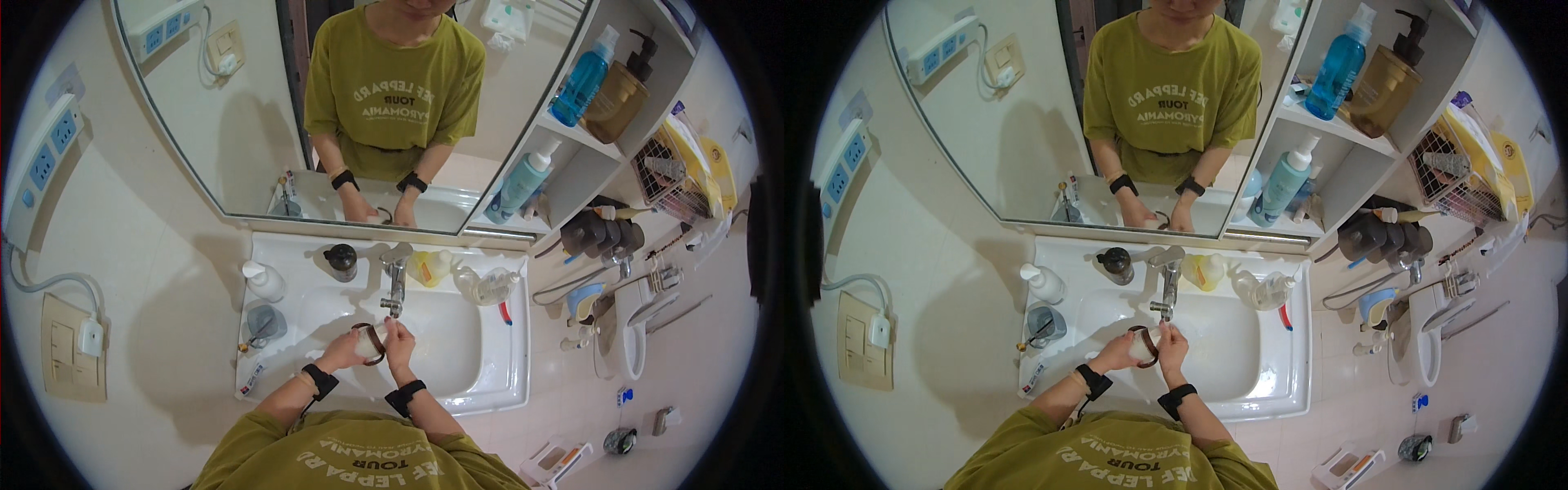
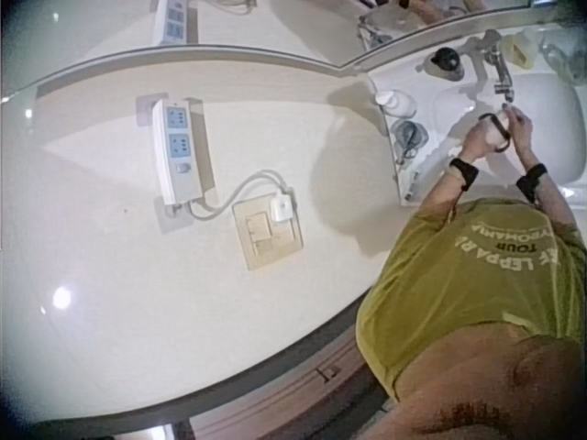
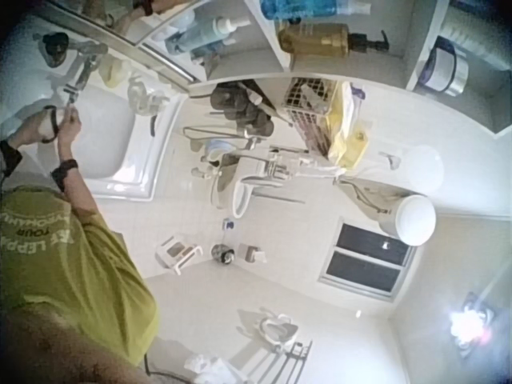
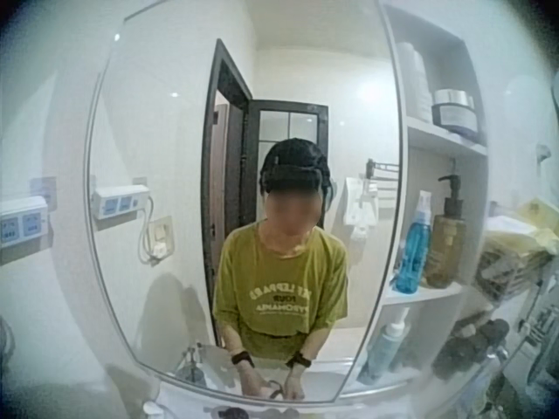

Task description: Washing a small ceramic jar with soap and a sponge in a bathroom sink.

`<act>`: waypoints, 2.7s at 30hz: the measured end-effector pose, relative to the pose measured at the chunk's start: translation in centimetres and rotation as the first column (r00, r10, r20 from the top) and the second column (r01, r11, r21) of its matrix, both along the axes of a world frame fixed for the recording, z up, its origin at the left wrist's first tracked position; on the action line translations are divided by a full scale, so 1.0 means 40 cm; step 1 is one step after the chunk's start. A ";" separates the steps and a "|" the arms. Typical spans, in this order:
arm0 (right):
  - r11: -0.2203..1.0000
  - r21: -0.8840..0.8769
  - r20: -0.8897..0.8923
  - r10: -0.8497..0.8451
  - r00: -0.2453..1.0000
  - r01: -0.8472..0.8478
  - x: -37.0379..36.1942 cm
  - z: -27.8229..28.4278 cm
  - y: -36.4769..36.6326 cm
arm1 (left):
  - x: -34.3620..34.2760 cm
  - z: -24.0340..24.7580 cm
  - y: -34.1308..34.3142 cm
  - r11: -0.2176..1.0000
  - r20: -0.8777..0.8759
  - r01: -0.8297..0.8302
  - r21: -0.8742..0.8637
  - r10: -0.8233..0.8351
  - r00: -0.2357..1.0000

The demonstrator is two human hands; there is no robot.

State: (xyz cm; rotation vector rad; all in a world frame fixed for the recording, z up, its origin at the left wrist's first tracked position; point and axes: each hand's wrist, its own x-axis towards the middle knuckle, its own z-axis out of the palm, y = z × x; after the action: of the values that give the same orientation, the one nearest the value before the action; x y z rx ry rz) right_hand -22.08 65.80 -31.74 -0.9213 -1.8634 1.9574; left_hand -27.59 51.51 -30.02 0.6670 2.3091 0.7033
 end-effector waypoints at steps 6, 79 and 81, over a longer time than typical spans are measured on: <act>0.980 0.196 -0.063 -0.020 0.998 0.032 0.000 -0.025 -0.018 | -0.010 -0.039 -0.025 0.998 -0.166 0.058 -0.023 -0.061 0.984; 0.834 -0.486 0.221 -0.171 0.960 0.260 0.092 -0.029 0.085 | -0.017 -0.162 0.084 0.793 0.300 -0.360 0.491 0.234 0.925; 0.899 -0.336 0.112 -0.259 0.959 0.282 0.084 -0.026 0.062 | -0.016 -0.171 0.090 0.705 0.419 -0.513 0.490 0.326 0.847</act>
State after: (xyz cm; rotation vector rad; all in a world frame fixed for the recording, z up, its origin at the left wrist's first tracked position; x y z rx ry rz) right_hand -18.72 68.28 -32.77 -1.2829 -1.3432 2.1342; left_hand -28.25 55.11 -36.86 0.2258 1.9468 1.6701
